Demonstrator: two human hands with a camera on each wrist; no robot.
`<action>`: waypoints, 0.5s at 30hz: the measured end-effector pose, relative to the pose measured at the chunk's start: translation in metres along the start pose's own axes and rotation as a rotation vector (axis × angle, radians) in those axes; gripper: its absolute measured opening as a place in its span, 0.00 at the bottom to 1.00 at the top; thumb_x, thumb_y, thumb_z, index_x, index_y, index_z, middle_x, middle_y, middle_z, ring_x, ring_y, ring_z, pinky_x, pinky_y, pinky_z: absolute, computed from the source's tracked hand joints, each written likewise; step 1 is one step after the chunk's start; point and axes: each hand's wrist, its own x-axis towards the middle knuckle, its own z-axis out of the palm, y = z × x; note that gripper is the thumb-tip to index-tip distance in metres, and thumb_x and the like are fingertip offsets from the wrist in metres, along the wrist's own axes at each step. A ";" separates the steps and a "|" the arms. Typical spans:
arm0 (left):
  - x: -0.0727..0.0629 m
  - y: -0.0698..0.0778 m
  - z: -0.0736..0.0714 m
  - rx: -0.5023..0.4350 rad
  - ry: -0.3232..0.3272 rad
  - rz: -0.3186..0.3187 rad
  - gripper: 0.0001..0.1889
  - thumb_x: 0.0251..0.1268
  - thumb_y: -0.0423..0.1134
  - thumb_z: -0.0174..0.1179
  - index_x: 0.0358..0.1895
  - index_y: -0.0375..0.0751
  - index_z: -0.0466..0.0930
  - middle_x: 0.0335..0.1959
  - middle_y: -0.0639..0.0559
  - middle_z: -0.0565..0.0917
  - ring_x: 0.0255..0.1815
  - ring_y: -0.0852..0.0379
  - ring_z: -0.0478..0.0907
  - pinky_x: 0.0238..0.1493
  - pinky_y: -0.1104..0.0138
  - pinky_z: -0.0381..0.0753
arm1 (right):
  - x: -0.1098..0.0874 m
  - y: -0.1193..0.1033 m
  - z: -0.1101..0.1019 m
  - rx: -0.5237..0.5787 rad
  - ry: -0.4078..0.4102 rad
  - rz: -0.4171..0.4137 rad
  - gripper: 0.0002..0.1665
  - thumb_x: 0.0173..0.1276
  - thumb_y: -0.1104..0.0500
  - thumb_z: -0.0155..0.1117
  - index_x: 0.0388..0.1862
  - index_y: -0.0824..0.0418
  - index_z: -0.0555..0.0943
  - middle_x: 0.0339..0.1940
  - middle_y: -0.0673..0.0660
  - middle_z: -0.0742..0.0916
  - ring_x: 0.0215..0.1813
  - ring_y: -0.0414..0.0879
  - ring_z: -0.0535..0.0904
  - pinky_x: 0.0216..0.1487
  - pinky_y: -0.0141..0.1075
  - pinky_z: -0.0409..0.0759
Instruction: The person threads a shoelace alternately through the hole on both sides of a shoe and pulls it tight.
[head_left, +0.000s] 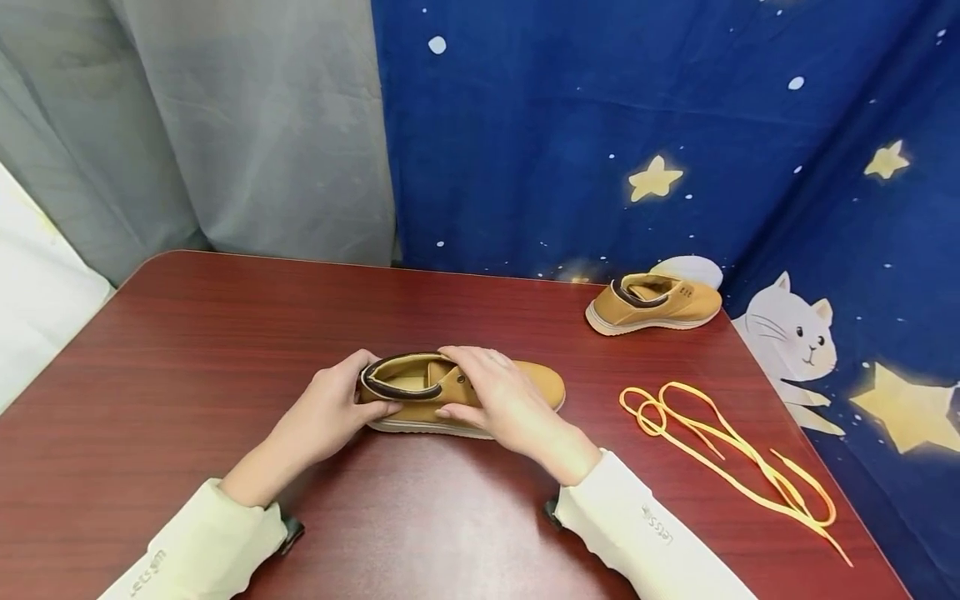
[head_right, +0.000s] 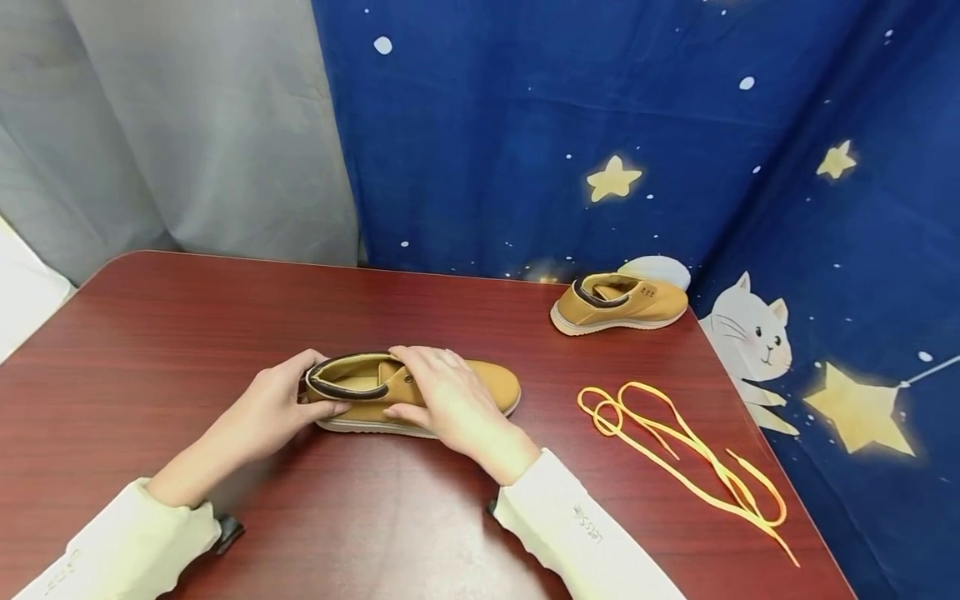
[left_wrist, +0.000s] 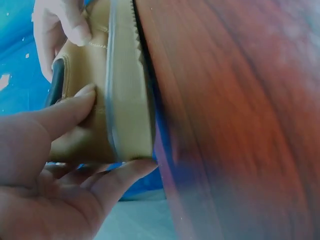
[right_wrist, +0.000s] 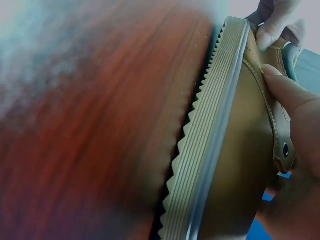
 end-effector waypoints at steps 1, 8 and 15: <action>0.000 -0.001 -0.001 0.000 -0.008 -0.008 0.20 0.55 0.40 0.76 0.47 0.41 0.77 0.36 0.53 0.87 0.35 0.59 0.78 0.37 0.68 0.75 | 0.000 0.000 0.000 -0.003 -0.009 -0.007 0.42 0.65 0.41 0.71 0.74 0.51 0.67 0.69 0.50 0.80 0.71 0.47 0.75 0.75 0.42 0.69; 0.006 0.003 -0.008 0.009 -0.138 -0.038 0.25 0.55 0.44 0.76 0.51 0.41 0.75 0.34 0.53 0.85 0.31 0.58 0.75 0.35 0.66 0.73 | -0.010 0.002 -0.005 -0.006 -0.064 0.016 0.51 0.65 0.41 0.71 0.80 0.52 0.58 0.74 0.54 0.75 0.77 0.50 0.69 0.79 0.48 0.63; 0.013 0.008 -0.029 0.131 -0.237 0.049 0.33 0.55 0.49 0.76 0.61 0.38 0.75 0.44 0.52 0.87 0.42 0.58 0.80 0.47 0.59 0.78 | -0.039 0.015 -0.017 -0.010 -0.040 0.052 0.55 0.64 0.42 0.72 0.83 0.51 0.54 0.78 0.55 0.70 0.79 0.52 0.66 0.78 0.51 0.64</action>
